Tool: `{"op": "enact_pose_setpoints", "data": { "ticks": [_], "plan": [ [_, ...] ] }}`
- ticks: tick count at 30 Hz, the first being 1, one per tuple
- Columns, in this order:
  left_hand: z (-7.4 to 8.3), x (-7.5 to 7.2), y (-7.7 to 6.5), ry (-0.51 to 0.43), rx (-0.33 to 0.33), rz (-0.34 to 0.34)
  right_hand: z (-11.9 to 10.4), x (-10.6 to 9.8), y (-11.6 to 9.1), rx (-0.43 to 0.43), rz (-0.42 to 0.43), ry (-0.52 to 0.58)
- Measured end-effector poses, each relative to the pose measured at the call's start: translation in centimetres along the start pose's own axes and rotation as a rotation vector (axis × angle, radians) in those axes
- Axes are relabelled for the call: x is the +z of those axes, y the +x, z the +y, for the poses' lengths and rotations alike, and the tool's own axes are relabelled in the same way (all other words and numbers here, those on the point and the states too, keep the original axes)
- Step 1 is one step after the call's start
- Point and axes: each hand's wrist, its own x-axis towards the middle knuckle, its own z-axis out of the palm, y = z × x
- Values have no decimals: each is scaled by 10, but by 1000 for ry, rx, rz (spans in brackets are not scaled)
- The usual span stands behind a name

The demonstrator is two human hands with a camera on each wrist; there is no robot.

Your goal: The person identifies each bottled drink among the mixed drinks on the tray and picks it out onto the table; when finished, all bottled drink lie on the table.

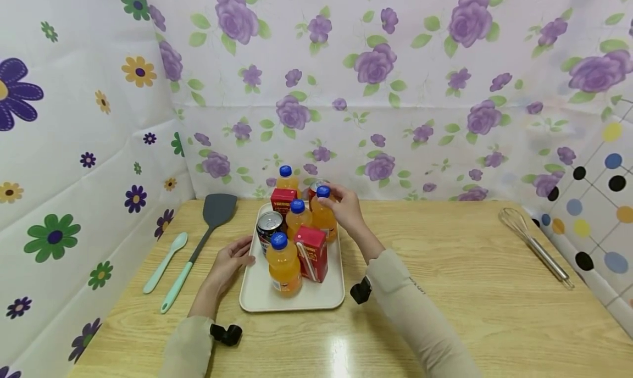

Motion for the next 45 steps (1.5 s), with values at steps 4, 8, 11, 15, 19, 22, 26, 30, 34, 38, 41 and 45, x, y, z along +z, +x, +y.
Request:
{"op": "enact_pose_setpoints", "data": {
  "ticks": [4,8,11,15,19,22,26,30,34,38,41,45],
  "plan": [
    [2,1,2,-1,-17,34,0,-1,0,-7,8,-16],
    [4,1,4,14,-20,44,-2,-4,0,-36,15,-41],
    [5,1,6,21,-20,45,-6,-6,-1,-43,30,-38],
    [5,1,8,17,-15,41,-13,-13,-1,-59,34,-37],
    [6,3,9,16,-3,35,-21,-24,1,-111,26,-56],
    [7,3,8,12,1,34,-30,-35,4,-155,30,-62],
    [9,1,8,15,1,29,-42,-47,7,-209,44,-61],
    [11,-5,6,28,-9,37,-52,-57,11,-259,71,-78],
    [10,-8,4,34,-12,56,-58,-68,15,-261,95,-86],
    [7,-4,2,39,-17,40,-62,-87,16,-207,114,-127],
    [3,0,0,41,-23,30,-65,-106,17,-177,129,-190],
    [2,3,0,42,-21,49,-70,-132,22,-151,173,-254]
  ]
}}
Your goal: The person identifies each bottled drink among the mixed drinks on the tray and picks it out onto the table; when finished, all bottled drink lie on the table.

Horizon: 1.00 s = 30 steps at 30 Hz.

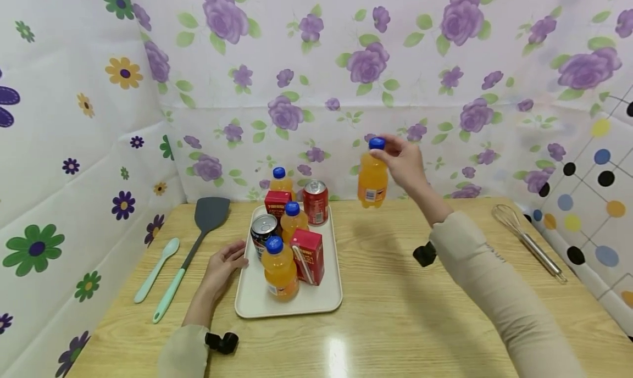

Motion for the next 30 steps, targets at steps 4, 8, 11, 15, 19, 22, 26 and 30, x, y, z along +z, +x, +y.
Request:
{"op": "enact_pose_setpoints", "data": {
  "ticks": [4,8,11,15,19,22,26,30],
  "plan": [
    [2,-1,1,-4,9,-4,4,-26,11,42,63,-35],
    [5,-3,1,2,10,4,12,-49,21,109,118,-24],
    [6,-4,1,9,8,11,21,-64,26,156,152,-28],
    [5,-4,-1,-2,12,7,40,-82,30,196,201,-67],
    [4,-3,-2,-10,17,8,60,-96,30,248,220,-85],
    [3,-3,-3,-9,20,9,74,-102,28,289,219,-83],
    [1,-3,-5,-10,20,1,92,-106,25,348,254,-54],
    [0,0,-3,-7,17,5,108,-110,22,394,310,-5]
  ]
}}
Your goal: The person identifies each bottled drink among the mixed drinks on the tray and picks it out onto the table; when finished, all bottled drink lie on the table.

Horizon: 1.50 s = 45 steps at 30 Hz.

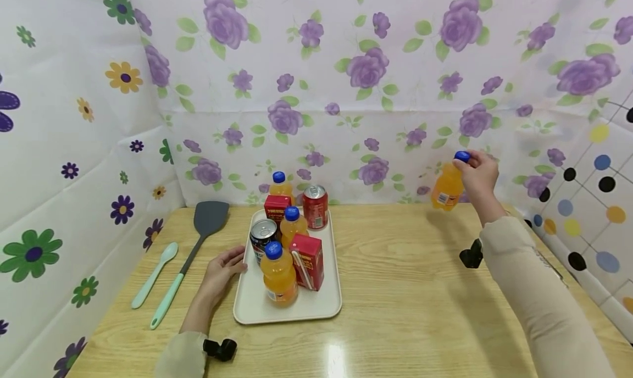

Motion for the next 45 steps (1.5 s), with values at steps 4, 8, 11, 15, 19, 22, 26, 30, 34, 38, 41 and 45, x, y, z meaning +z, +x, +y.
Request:
{"op": "enact_pose_setpoints", "data": {
  "ticks": [4,8,11,15,19,22,26,30,34,38,41,45],
  "plan": [
    [-1,0,2,-3,10,1,13,0,5,45,28,50],
    [-1,-2,2,-7,19,-10,25,2,11,116,57,125],
    [-2,-4,1,-1,14,3,34,6,14,137,53,133],
    [-3,-2,1,-2,17,5,41,5,15,126,54,99],
    [-2,2,3,-15,25,11,47,1,13,148,72,105],
    [-2,4,3,-16,22,21,51,-1,12,174,87,132],
    [-2,3,3,-17,23,16,58,-1,12,147,98,106],
    [-3,0,1,-25,27,15,64,1,12,97,84,6],
    [-4,-1,1,-19,27,11,68,2,13,93,100,-5],
    [-4,-2,2,-19,37,18,69,2,12,96,100,-7],
    [-4,-2,2,-15,36,14,69,0,11,100,68,-48],
    [-5,-3,2,-5,28,9,67,-7,12,62,-33,-139]
  ]
}}
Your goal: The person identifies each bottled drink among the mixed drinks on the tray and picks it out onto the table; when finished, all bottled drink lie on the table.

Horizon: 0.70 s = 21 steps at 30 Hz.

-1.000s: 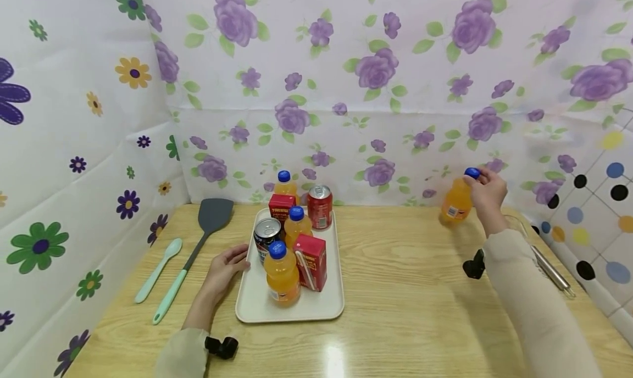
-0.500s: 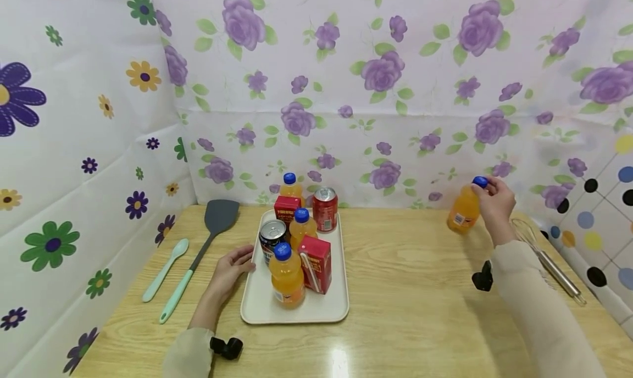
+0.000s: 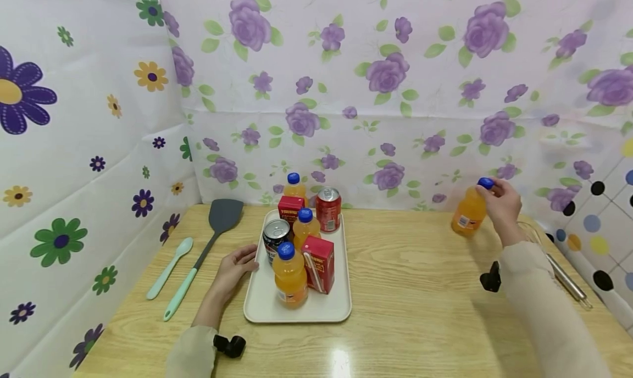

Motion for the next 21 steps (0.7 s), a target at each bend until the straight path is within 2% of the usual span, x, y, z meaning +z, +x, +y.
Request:
{"op": "enact_pose_setpoints", "data": {
  "ticks": [6,10,14,21],
  "plan": [
    [2,1,0,-4,0,-5,3,-18,5,-150,-222,-96],
    [3,0,0,4,-5,0,1,-19,7,-163,-277,-95],
    [3,1,0,8,-14,3,-7,-21,7,-163,-250,-69],
    [2,1,-1,1,-5,0,-34,-24,1,-194,-102,-13]
  ]
}}
